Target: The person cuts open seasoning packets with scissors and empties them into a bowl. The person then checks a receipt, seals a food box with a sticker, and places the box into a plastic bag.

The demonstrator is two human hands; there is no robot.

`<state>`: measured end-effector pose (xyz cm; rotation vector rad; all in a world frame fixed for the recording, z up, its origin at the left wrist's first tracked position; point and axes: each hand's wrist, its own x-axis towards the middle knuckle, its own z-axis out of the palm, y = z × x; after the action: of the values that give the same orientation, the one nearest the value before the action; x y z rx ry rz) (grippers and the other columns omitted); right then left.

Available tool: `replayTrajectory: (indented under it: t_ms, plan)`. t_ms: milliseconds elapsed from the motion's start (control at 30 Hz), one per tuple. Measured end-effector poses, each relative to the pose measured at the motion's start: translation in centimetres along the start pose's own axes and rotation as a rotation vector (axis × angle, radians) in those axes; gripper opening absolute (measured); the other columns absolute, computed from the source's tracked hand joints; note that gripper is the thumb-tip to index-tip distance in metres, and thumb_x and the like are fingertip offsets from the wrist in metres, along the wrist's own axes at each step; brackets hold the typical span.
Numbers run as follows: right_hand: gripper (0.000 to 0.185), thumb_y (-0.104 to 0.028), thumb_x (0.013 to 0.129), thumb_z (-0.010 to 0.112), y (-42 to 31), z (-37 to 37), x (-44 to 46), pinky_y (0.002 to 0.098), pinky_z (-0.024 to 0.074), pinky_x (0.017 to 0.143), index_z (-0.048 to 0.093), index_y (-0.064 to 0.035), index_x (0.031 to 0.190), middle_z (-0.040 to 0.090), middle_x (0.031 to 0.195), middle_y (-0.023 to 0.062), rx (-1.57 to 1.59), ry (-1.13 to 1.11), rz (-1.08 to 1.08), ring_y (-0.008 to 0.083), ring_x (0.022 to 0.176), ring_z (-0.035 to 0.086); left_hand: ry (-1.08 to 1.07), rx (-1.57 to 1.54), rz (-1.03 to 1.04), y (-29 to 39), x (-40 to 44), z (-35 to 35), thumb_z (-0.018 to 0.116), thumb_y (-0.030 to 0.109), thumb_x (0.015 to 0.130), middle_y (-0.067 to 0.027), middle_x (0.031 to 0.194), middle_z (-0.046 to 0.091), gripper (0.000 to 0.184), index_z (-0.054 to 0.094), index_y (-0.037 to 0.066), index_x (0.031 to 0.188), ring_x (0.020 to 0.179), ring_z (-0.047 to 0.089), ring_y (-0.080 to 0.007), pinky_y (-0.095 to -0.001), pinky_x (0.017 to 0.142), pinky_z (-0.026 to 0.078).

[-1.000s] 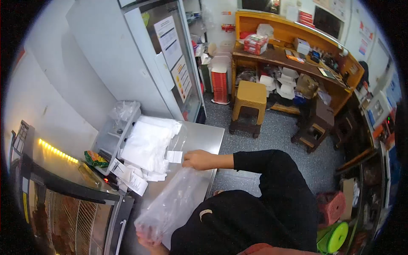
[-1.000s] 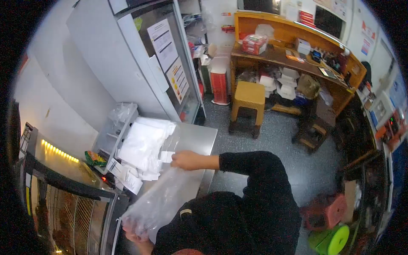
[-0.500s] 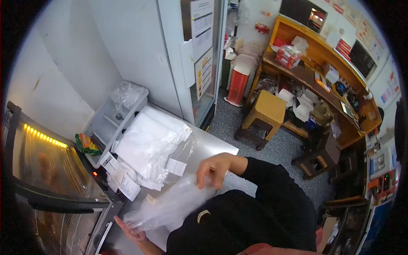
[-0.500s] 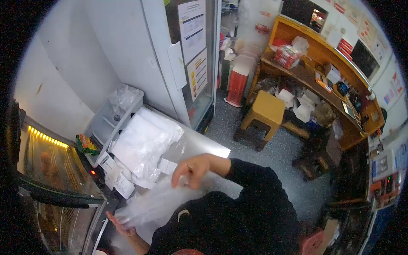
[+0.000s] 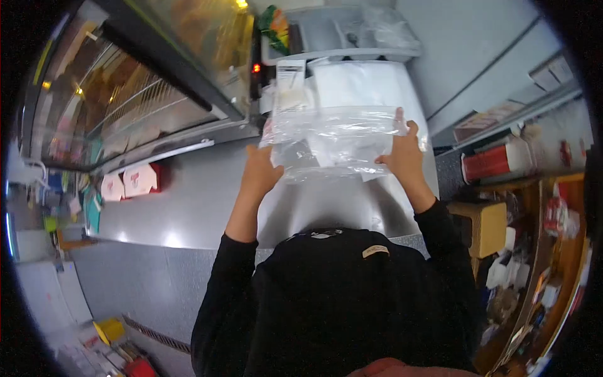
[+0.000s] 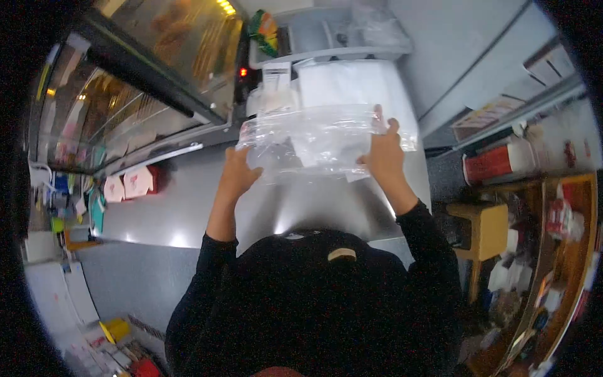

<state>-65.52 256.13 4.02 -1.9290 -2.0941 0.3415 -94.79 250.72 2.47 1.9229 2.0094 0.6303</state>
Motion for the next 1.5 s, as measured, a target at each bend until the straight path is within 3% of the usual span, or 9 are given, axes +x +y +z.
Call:
replayTrajectory:
  t_ms: [133,333,667,800,900,1000,1233,1433,1500]
  plan:
    - [0.124,-0.013,0.043,0.082,-1.2,-0.7,-0.1,0.0386,0.0463,0.077,-0.001,-0.0125,0.136,0.023,0.124,0.0243,-0.119,-0.117,-0.006,0.0373,0.097,0.049,-0.289,0.115,-0.162,-0.5,0.7,-1.3,0.059,0.012,0.059,-0.0341,0.117,0.03,0.064,0.042,0.003,0.12,0.103,0.041,-0.0455,-0.0419,0.09,0.037]
    - [0.049,-0.033,0.066,0.067,-0.8,-0.3,-0.1,0.0414,0.0392,0.086,0.056,-0.0037,0.104,0.055,0.097,0.0165,0.287,-0.585,-0.056,0.0286,0.097,0.051,-0.411,0.026,-0.138,-3.6,-0.3,-2.6,0.062,0.013,0.06,-0.0336,0.124,0.027,0.068,0.041,0.009,0.124,0.114,0.033,-0.0445,-0.0415,0.093,0.036]
    - [0.057,-0.033,0.065,0.068,1.4,9.1,-0.2,0.0412,0.0392,0.086,0.049,-0.0149,0.115,0.05,0.114,0.0145,0.135,-0.844,-0.501,0.0418,0.107,0.039,-0.774,0.199,-0.175,-8.9,-4.1,-0.1,0.075,0.027,0.049,-0.0316,0.12,0.035,0.092,0.033,0.008,0.128,0.116,0.024,-0.0475,-0.0412,0.097,0.031]
    - [0.027,-0.029,0.07,0.068,-1.3,0.9,12.4,0.0333,0.0399,0.086,0.065,-0.009,0.088,0.061,0.097,0.0093,0.485,-0.929,-0.762,0.0248,0.105,0.047,-0.707,0.033,-0.233,-9.3,-5.5,0.1,0.069,0.016,0.053,-0.0319,0.121,0.033,0.077,0.038,0.016,0.124,0.116,0.024,-0.0475,-0.042,0.097,0.032]
    - [0.017,-0.024,0.072,0.066,-1.6,-0.3,24.7,0.0279,0.0445,0.075,0.066,-0.0079,0.08,0.063,0.086,0.0084,0.546,-0.423,-0.472,0.0173,0.082,0.058,-0.603,-0.123,-0.206,-9.1,-6.5,0.6,0.064,0.007,0.057,-0.0304,0.121,0.031,0.066,0.043,0.02,0.118,0.114,0.027,-0.0463,-0.0394,0.091,0.039]
    - [0.036,-0.041,0.074,0.058,-0.1,4.3,36.2,0.0463,0.0304,0.092,0.062,-0.0172,0.101,0.046,0.119,0.02,0.01,0.107,-0.232,0.0344,0.111,0.04,-0.429,-0.211,-0.314,-6.7,-6.1,-0.3,0.06,0.0,0.06,-0.0259,0.122,0.027,0.053,0.05,0.02,0.108,0.111,0.035,-0.0417,-0.034,0.084,0.046]
    - [0.045,-0.05,0.076,0.05,3.3,10.5,46.6,0.0594,0.0143,0.095,0.06,-0.0168,0.105,0.044,0.121,0.0208,-0.429,0.23,0.016,0.0299,0.125,0.021,-0.194,-0.151,-0.298,-5.7,-7.0,-0.5,0.062,0.003,0.063,-0.0233,0.102,0.048,0.041,0.056,0.015,0.102,0.086,0.055,-0.0317,-0.0368,0.074,0.047]
    - [0.034,-0.033,0.081,0.053,2.7,4.1,46.0,0.0392,0.0402,0.083,0.06,-0.0074,0.103,0.055,0.108,0.0133,0.222,0.321,-0.072,0.023,0.102,0.051,-0.071,-0.148,-0.338,-4.9,-7.1,-0.2,0.067,0.007,0.059,-0.0215,0.096,0.053,0.058,0.046,0.007,0.113,0.076,0.056,-0.0319,-0.0399,0.068,0.047]
    - [0.022,-0.015,0.08,0.058,2.7,2.6,45.1,0.026,0.0452,0.067,0.059,-0.0063,0.1,0.059,0.097,0.0058,1.164,0.276,-0.14,0.0145,0.084,0.057,-0.107,-0.111,-0.308,-5.0,-7.1,-0.3,0.069,0.009,0.058,-0.0232,0.101,0.05,0.065,0.041,0.007,0.117,0.081,0.055,-0.0349,-0.0407,0.07,0.047]
